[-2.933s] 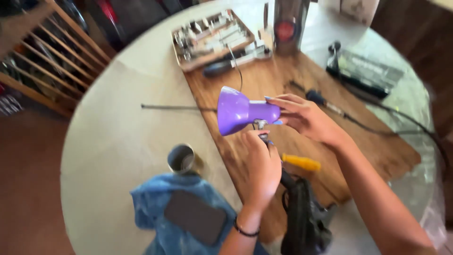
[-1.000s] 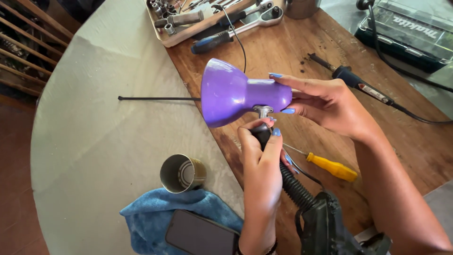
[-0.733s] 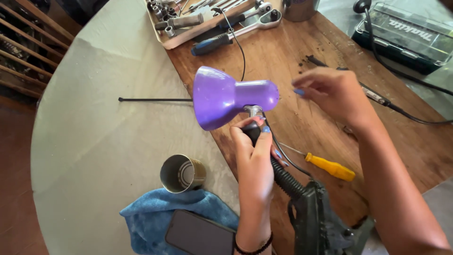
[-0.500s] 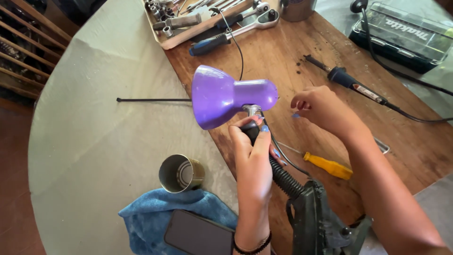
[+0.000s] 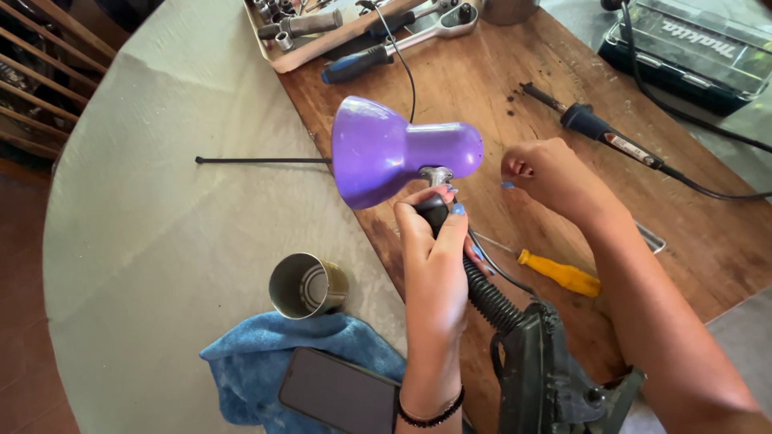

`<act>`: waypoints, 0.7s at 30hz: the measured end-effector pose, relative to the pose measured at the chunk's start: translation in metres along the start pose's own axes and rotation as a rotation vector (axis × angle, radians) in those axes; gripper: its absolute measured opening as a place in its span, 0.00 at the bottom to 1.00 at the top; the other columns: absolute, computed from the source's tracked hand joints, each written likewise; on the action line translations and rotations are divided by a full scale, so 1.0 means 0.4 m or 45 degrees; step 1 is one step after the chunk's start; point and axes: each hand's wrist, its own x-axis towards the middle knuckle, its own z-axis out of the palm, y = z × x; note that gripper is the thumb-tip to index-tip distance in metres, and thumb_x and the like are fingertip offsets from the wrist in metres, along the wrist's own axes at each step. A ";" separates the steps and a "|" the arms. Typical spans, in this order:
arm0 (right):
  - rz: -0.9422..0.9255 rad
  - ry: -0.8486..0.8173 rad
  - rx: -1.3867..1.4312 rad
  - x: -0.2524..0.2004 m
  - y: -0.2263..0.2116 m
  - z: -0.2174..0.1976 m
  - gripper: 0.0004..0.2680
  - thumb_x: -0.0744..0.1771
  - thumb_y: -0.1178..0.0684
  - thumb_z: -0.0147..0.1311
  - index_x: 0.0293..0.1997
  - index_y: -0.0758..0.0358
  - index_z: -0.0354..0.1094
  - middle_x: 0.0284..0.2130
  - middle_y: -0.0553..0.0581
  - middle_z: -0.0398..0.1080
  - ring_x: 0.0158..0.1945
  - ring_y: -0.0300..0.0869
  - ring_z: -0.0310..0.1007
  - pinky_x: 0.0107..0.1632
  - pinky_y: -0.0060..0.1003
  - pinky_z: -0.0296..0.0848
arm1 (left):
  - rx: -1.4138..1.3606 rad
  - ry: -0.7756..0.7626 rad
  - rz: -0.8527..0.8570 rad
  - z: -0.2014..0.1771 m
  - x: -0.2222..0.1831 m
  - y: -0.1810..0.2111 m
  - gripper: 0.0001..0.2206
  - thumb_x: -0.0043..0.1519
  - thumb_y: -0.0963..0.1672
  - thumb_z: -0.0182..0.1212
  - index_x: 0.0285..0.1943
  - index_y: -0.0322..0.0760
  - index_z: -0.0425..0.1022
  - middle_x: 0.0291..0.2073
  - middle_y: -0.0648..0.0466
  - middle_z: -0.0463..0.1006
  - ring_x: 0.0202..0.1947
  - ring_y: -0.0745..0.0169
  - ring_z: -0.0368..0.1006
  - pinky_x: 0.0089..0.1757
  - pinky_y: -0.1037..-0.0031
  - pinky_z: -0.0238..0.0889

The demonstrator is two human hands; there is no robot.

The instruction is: Repairing a purple desk lamp using a screwdriver on a wooden board

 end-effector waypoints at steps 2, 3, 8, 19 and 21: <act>0.046 0.001 0.061 -0.007 -0.009 -0.011 0.07 0.61 0.60 0.60 0.39 0.57 0.71 0.28 0.54 0.74 0.35 0.46 0.78 0.39 0.42 0.76 | -0.001 -0.009 -0.002 -0.002 0.002 -0.005 0.12 0.60 0.38 0.51 0.53 0.36 0.64 0.09 0.47 0.64 0.08 0.56 0.67 0.16 0.73 0.67; 0.026 0.003 0.155 -0.012 -0.021 -0.023 0.10 0.60 0.62 0.60 0.42 0.60 0.70 0.28 0.57 0.74 0.34 0.48 0.78 0.39 0.42 0.76 | -0.016 -0.018 -0.001 -0.003 0.002 -0.007 0.12 0.60 0.38 0.51 0.53 0.36 0.63 0.10 0.48 0.63 0.09 0.57 0.67 0.16 0.73 0.67; -0.111 0.134 0.297 -0.027 -0.068 -0.106 0.11 0.60 0.65 0.59 0.44 0.68 0.70 0.29 0.64 0.73 0.35 0.54 0.77 0.39 0.47 0.76 | -0.032 0.012 -0.002 -0.007 0.011 -0.008 0.12 0.60 0.38 0.51 0.52 0.34 0.62 0.11 0.50 0.62 0.09 0.60 0.65 0.16 0.75 0.65; -0.175 0.034 0.155 -0.013 -0.012 -0.023 0.04 0.59 0.61 0.62 0.30 0.58 0.73 0.23 0.56 0.72 0.30 0.46 0.76 0.36 0.38 0.75 | -0.018 -0.006 0.001 -0.005 0.003 -0.012 0.12 0.60 0.38 0.52 0.52 0.34 0.63 0.09 0.47 0.63 0.08 0.56 0.66 0.15 0.72 0.66; -0.188 0.023 0.132 -0.012 -0.014 -0.024 0.03 0.60 0.61 0.61 0.30 0.59 0.72 0.24 0.56 0.71 0.31 0.47 0.76 0.36 0.40 0.75 | -0.017 -0.011 -0.004 -0.002 -0.002 -0.003 0.12 0.60 0.38 0.52 0.52 0.35 0.63 0.10 0.48 0.63 0.09 0.57 0.66 0.15 0.72 0.67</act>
